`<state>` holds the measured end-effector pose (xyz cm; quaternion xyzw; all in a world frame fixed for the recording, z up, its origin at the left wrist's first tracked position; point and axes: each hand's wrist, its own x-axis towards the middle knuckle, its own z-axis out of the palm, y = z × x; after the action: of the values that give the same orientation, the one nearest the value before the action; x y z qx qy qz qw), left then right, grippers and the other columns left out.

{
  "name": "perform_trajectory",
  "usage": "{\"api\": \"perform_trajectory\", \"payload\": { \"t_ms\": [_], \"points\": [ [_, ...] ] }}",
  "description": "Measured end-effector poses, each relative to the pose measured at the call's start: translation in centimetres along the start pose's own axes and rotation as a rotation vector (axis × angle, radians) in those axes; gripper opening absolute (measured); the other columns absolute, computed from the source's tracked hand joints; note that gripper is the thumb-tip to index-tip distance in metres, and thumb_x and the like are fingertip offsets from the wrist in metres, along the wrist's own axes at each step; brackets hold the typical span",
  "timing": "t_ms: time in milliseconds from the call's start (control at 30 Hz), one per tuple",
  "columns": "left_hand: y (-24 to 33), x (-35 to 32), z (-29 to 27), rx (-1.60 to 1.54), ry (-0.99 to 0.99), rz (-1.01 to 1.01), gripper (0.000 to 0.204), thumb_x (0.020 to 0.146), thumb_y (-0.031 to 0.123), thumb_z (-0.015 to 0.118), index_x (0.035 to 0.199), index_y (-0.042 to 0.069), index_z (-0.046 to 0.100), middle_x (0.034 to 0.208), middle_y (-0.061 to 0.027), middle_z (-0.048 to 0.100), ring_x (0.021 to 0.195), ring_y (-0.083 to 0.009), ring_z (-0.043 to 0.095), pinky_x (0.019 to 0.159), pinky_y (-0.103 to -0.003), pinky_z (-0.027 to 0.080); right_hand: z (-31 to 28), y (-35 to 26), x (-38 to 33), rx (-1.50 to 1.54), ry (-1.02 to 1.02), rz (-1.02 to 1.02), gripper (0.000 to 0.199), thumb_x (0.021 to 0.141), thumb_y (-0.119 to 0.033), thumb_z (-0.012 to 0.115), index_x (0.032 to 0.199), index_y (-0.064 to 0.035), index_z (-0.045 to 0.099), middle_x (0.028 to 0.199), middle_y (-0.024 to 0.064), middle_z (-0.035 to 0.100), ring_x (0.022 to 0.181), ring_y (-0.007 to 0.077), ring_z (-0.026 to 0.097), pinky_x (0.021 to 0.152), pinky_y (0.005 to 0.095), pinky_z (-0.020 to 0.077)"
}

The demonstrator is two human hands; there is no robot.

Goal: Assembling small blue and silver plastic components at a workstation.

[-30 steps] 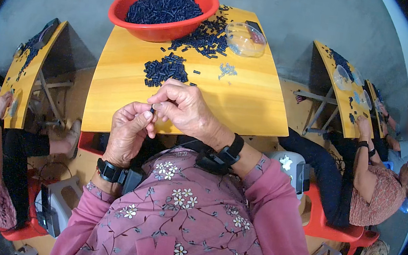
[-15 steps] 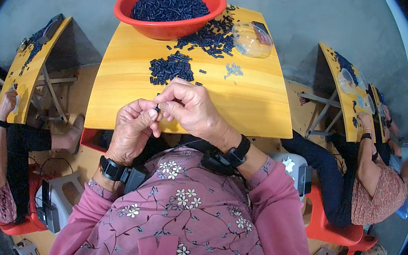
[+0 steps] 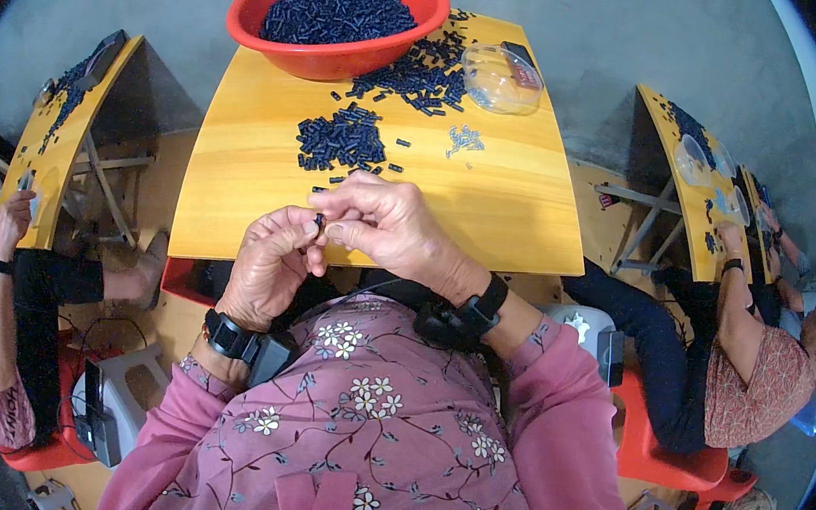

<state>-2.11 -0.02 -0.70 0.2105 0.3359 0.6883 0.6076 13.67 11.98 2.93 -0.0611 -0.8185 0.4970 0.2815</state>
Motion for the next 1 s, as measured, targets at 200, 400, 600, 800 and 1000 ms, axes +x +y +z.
{"api": "perform_trajectory", "payload": {
  "t_ms": [200,400,600,800,1000],
  "points": [
    [0.1,0.0,0.2,-0.022,0.056,-0.002,0.012,0.091,0.01,0.064,0.095,-0.001,0.064,0.085,-0.0067,0.066,0.072,-0.015,0.063,0.068,-0.03,0.054,0.5,-2.5,0.8,-0.052,0.002,0.231,0.042,0.081,-0.005,0.074,0.12,-0.0006,0.061,0.095,0.0084,0.061,0.089,0.0182,0.061,0.074,0.03,0.0497],
    [0.4,0.0,0.6,0.001,0.004,-0.002,0.013,0.094,0.014,0.062,0.094,0.001,0.064,0.086,-0.0057,0.066,0.078,-0.0149,0.064,0.075,-0.032,0.054,0.9,-1.6,1.3,-0.48,-0.065,-0.009,0.028,0.081,-0.014,0.069,0.102,0.0013,0.06,0.089,0.0168,0.054,0.08,0.0362,0.058,0.068,0.0442,0.0484],
    [0.5,-0.1,0.4,0.08,0.01,0.019,0.01,0.096,0.01,0.058,0.095,0.002,0.064,0.088,-0.0074,0.067,0.08,-0.0166,0.066,0.075,-0.034,0.057,1.2,-1.7,1.3,-0.469,-0.048,-0.038,0.03,0.081,-0.012,0.069,0.105,0.0026,0.06,0.088,0.0173,0.055,0.08,0.0364,0.058,0.07,0.0444,0.0487],
    [0.4,0.0,0.4,0.083,0.033,0.023,0.008,0.095,0.006,0.058,0.093,0.0,0.064,0.087,-0.0088,0.068,0.078,-0.0171,0.067,0.072,-0.034,0.058,0.6,-1.6,1.7,-0.496,-0.176,0.062,0.023,0.083,-0.018,0.067,0.093,0.0011,0.058,0.087,0.0169,0.055,0.081,0.0377,0.06,0.069,0.045,0.0488],
    [0.4,-0.3,0.2,0.188,0.101,0.053,0.007,0.092,0.003,0.06,0.09,-0.001,0.064,0.085,-0.0079,0.068,0.075,-0.0141,0.065,0.071,-0.029,0.055,1.4,-1.6,1.4,-0.608,-0.19,0.058,0.025,0.087,-0.023,0.062,0.087,0.0011,0.056,0.083,0.0172,0.056,0.076,0.0384,0.061,0.067,0.0463,0.0497]
  ]
}}
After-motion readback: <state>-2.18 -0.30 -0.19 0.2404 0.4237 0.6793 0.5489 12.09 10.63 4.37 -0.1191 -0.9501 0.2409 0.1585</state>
